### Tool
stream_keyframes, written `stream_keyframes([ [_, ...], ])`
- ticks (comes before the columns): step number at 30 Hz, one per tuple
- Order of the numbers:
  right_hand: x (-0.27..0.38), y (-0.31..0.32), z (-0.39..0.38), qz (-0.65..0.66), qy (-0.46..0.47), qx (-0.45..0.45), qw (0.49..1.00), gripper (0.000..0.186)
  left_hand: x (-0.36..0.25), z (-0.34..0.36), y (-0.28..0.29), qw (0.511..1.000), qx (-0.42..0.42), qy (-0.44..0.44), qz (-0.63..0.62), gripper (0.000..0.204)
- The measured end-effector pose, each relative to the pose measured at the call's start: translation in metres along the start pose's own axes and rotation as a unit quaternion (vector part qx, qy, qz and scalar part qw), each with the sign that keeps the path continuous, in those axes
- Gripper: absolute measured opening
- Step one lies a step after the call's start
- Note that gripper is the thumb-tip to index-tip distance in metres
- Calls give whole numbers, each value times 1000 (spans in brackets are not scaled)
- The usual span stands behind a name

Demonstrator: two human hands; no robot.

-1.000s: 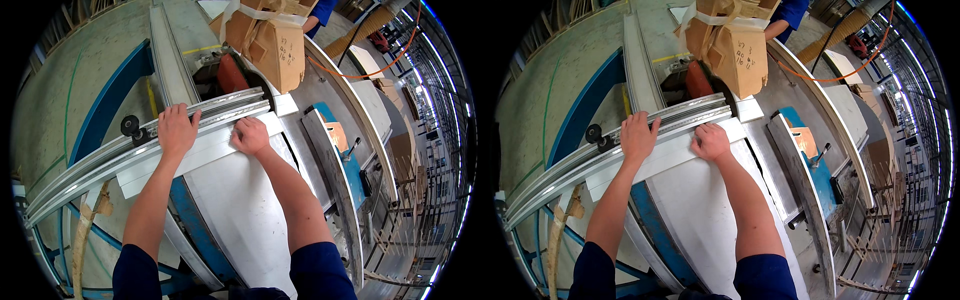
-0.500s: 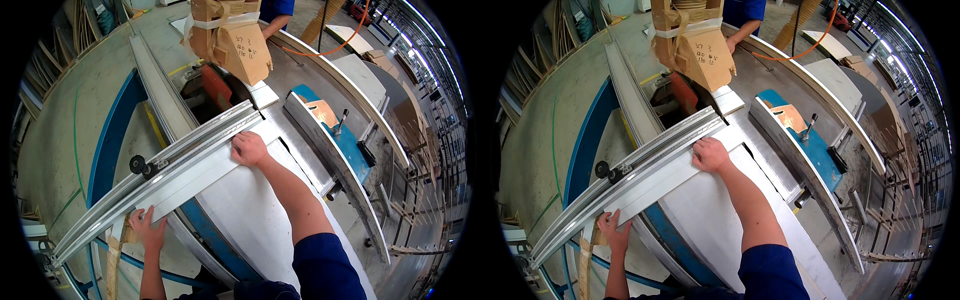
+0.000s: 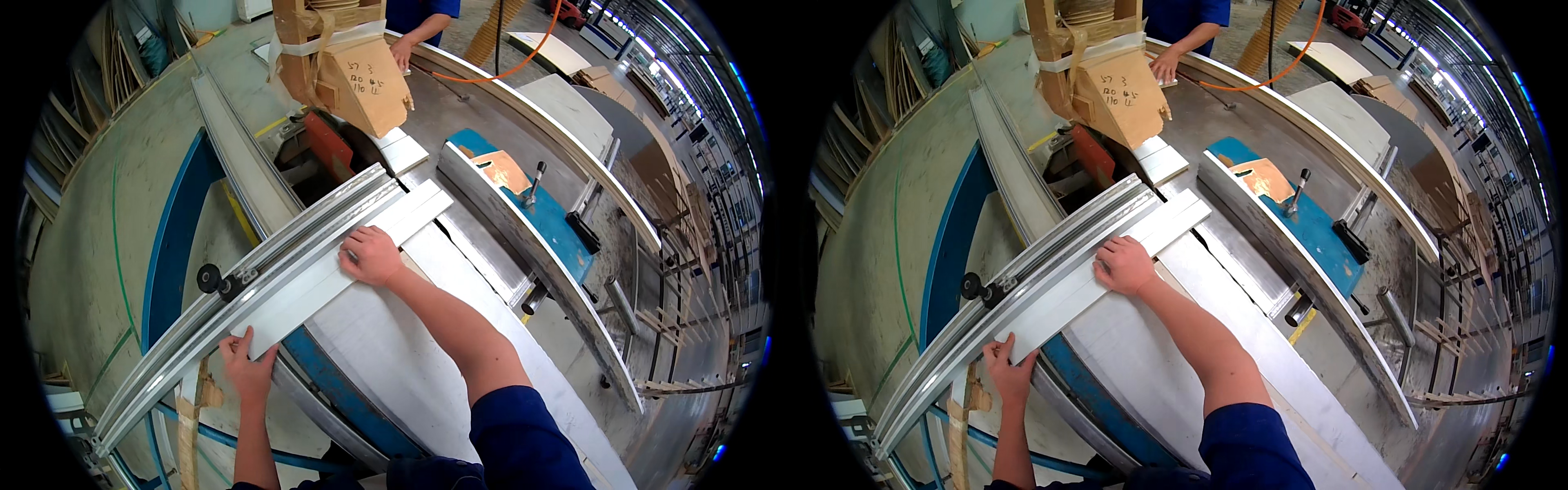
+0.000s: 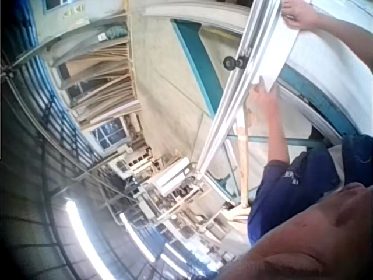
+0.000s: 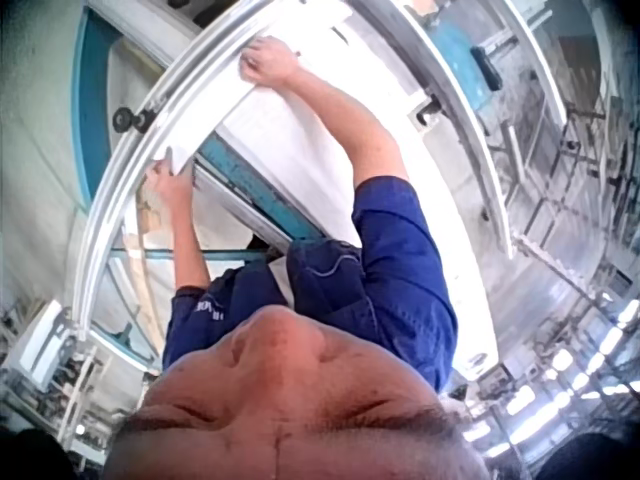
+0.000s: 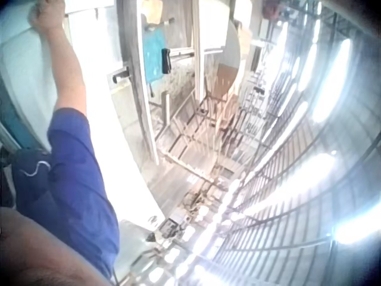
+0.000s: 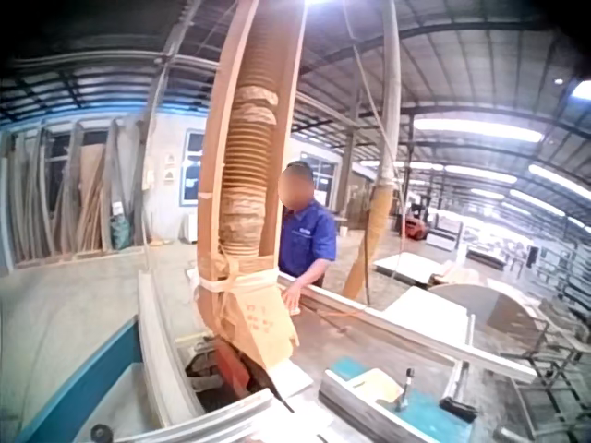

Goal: The person uses a table saw to cut a long white wooden plank. They guide the plank through the saw blade with both hands, repeating the cutting process for multiple pieces of wood in a workshop environment.

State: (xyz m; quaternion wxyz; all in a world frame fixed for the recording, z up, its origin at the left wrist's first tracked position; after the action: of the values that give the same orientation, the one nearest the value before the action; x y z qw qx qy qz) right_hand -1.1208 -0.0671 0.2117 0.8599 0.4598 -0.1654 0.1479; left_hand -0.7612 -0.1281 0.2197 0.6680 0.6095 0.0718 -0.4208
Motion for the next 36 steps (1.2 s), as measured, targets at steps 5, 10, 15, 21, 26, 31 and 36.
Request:
stream_keyframes([
  [5, -5, 6, 0, -22, 2, -25, 999, 15, -36, 10, -24, 1000, -4, -2, -10, 66],
  [10, -14, 12, -2, -25, 6, -32, 999, 11, -38, 14, -37, 1000, 7, -9, -12, 72],
  [15, -13, 12, -2, -21, 14, -31, 999, 12, -31, 18, -36, 996, 39, -77, -7, 78],
  [21, -24, 14, -1, -64, 44, 14, 997, 18, -30, 22, -34, 991, 69, -110, -4, 76],
  [26, -30, 17, 6, -72, 79, 25, 994, 20, -29, 25, -32, 993, 80, -91, -8, 71],
  [31, -39, 18, 5, -54, 95, 9, 994, 20, -39, 30, -24, 991, 113, -75, 5, 62],
  [36, -39, 19, 5, -46, 97, -3, 994, 21, -102, 82, -29, 986, 21, -154, -53, 50],
])
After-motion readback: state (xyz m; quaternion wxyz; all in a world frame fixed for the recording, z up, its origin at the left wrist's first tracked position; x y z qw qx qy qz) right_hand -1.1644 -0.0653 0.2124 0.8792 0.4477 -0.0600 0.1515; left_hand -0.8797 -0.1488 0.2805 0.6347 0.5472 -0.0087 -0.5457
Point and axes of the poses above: each hand's wrist, its own z-axis towards the middle knuckle, its own y-axis out of the back of the hand, x = y × z, the point moved 6 cm from there along z, towards the middle knuckle, and after that the axes turned 1 degree about y, right-handed, at the moved point
